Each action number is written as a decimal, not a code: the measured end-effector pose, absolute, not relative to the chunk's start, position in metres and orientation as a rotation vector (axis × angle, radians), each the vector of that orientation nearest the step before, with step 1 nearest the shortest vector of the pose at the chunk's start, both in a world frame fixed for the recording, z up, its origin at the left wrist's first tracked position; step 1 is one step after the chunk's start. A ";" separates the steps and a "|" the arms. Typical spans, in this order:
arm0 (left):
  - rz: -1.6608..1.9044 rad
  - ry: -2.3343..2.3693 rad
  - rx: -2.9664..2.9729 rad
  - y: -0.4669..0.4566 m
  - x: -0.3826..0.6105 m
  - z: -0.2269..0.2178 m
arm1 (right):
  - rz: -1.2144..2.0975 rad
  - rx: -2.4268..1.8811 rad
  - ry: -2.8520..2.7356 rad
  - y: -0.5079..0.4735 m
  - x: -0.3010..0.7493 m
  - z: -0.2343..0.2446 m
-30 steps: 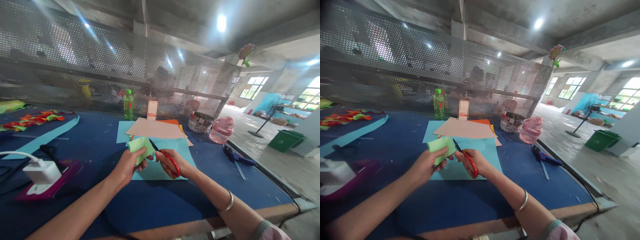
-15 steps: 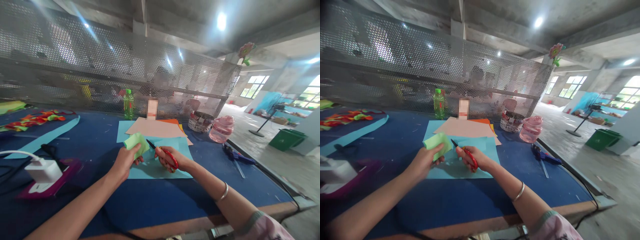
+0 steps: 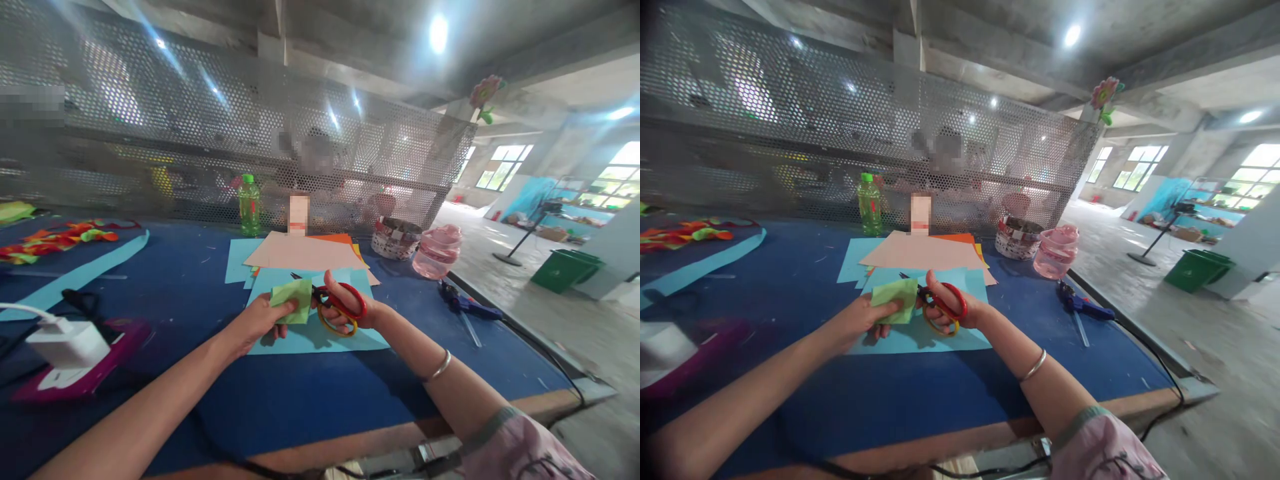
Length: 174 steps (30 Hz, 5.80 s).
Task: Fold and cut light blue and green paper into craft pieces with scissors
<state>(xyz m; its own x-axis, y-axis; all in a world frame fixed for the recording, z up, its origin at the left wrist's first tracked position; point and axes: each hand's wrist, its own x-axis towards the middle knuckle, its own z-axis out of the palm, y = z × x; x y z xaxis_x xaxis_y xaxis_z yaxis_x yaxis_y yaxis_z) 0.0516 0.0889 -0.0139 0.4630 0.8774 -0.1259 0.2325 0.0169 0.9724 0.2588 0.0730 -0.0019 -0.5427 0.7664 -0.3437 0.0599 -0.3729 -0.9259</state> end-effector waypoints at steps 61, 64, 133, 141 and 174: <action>0.988 1.364 1.739 0.109 0.051 -0.007 | 1.083 -1.421 -1.646 0.069 0.307 0.034; 1.110 1.573 1.753 0.115 0.033 0.000 | 0.368 -1.944 -1.732 0.075 0.311 0.019; 1.335 1.272 1.638 0.106 0.028 0.006 | 0.909 -1.113 -1.968 0.048 0.245 0.011; 1.293 1.301 1.626 0.105 0.028 0.008 | 0.557 -1.121 -2.312 0.044 0.239 0.007; 1.241 1.206 1.657 0.105 0.027 0.004 | 0.360 -1.624 -1.721 0.061 0.282 0.016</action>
